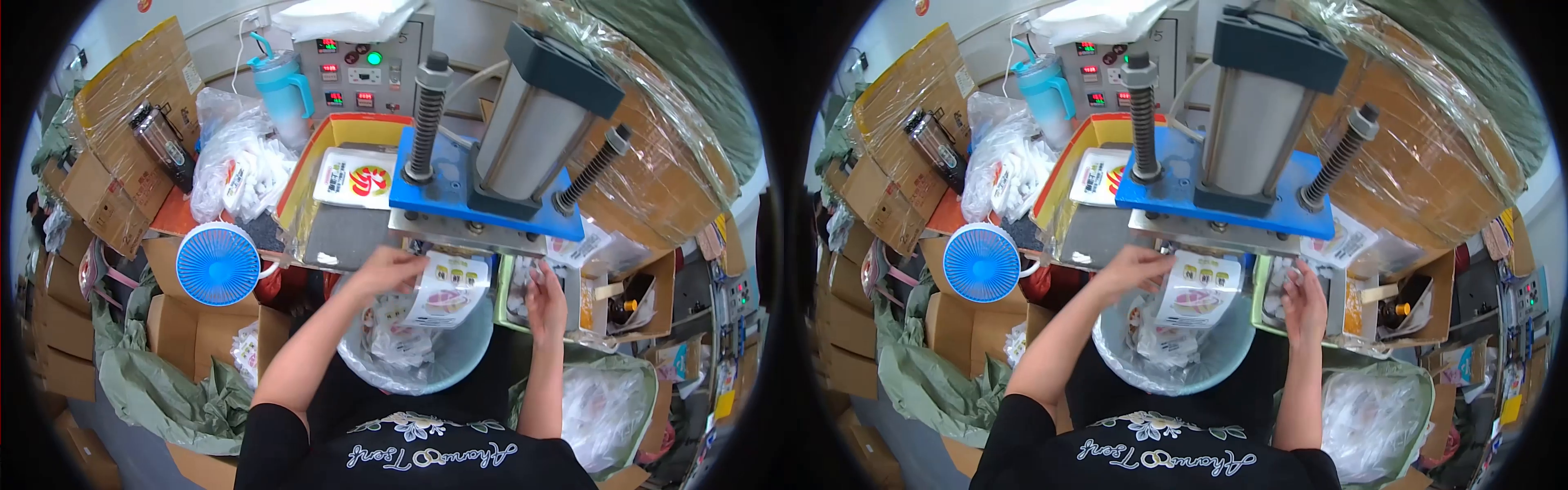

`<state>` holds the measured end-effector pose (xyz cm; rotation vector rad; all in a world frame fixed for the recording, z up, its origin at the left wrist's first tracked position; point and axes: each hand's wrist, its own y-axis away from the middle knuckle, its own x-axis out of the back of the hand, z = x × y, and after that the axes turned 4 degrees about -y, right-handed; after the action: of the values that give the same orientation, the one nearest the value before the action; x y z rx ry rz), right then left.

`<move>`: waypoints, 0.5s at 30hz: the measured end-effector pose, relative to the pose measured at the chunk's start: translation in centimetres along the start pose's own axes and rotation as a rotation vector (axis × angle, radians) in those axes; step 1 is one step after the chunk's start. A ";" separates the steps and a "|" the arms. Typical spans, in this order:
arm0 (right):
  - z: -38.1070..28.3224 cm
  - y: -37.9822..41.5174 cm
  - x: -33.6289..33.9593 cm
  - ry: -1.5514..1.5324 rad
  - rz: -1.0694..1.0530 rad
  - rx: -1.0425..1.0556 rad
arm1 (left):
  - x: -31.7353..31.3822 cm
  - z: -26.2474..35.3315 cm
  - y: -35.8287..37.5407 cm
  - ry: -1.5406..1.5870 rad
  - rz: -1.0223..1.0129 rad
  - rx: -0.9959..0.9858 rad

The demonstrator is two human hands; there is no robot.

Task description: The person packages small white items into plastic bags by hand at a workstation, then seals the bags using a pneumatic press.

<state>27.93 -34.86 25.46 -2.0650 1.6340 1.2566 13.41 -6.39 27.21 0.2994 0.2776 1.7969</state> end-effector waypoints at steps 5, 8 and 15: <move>2.1 -0.2 0.3 0.520 -0.088 0.336 | 8.7 2.4 -8.3 -0.579 0.748 -0.338; 3.2 0.1 -0.6 0.702 -0.077 0.494 | 11.4 4.4 -12.1 -0.876 0.890 -0.365; 3.6 -0.9 -0.3 0.626 -0.050 0.576 | 12.6 -0.6 -15.7 -1.327 0.911 -0.410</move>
<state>26.99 -32.06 23.23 -2.1746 1.8591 0.0519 24.48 9.59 21.96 1.3610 -1.3206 2.0099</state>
